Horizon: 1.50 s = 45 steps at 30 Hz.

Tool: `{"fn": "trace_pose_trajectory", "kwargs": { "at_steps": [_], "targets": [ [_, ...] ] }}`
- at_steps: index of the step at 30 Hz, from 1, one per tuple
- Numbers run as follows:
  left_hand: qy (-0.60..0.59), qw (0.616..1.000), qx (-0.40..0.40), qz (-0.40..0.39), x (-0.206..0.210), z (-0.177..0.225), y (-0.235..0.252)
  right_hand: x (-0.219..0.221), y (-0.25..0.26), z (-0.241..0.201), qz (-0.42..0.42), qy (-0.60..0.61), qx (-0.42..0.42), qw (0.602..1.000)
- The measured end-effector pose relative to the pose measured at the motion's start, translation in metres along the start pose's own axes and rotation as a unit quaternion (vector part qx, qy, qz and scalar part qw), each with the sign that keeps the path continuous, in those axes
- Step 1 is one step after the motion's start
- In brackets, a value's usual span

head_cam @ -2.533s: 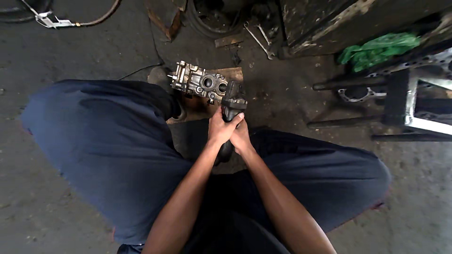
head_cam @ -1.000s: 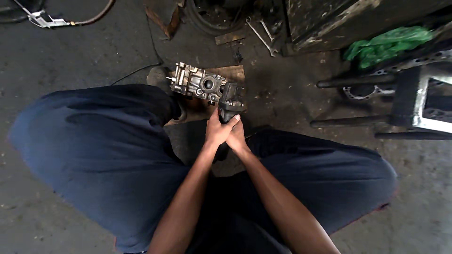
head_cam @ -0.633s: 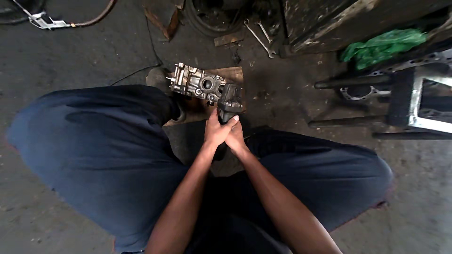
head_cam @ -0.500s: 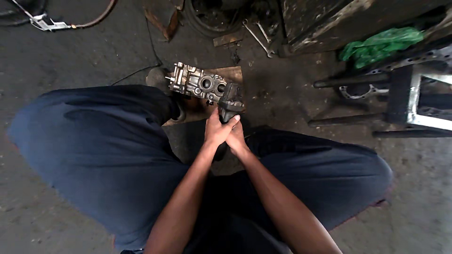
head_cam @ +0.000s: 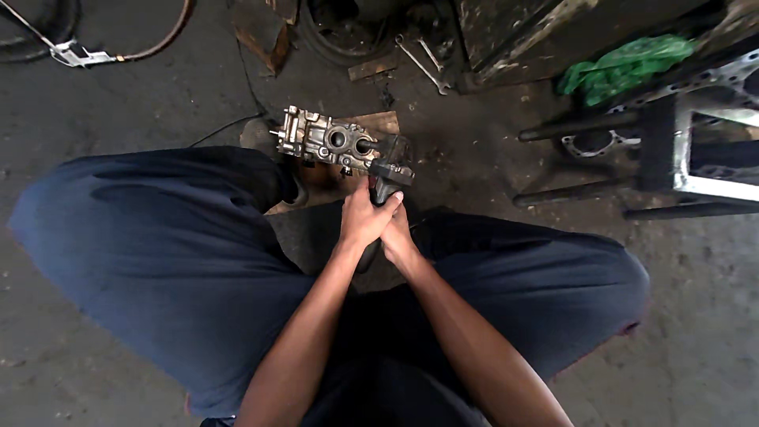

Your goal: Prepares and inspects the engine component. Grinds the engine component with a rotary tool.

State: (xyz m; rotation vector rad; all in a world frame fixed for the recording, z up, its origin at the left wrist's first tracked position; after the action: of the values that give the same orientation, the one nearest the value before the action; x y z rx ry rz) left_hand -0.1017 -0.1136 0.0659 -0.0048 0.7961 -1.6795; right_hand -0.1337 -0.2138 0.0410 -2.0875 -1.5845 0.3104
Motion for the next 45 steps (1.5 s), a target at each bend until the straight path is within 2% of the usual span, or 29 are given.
{"fn": "trace_pose_trajectory", "kwargs": {
  "at_steps": [4, 9, 26, 45],
  "targets": [
    [0.014, 1.000, -0.003, -0.012, -0.002, 0.007, -0.005, -0.002, -0.003, -0.002, -0.005, 0.013, -0.001, 1.000],
    [0.025, 0.999, -0.006, -0.029, -0.002, 0.011, -0.008, -0.007, -0.005, -0.014, -0.009, -0.048, 0.040, 0.998],
    [-0.015, 1.000, 0.011, -0.018, -0.006, 0.018, -0.011, -0.002, -0.010, -0.031, 0.006, -0.024, -0.026, 0.999],
    [-0.012, 0.999, -0.022, -0.023, -0.006, 0.026, -0.021, -0.013, -0.008, -0.037, -0.032, -0.089, -0.010, 0.995]
  ]
}}
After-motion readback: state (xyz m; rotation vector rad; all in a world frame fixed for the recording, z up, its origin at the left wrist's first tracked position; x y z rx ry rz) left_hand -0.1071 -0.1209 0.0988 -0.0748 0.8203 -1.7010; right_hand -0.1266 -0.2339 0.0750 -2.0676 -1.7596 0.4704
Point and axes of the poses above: each hand's wrist, its own y-axis towards the middle knuckle, its own x-axis out of the palm, z = x × y, the point moved 6 cm from there along y, towards the middle knuckle, and after that the axes turned 8 degrees about y, right-handed, at the moved point
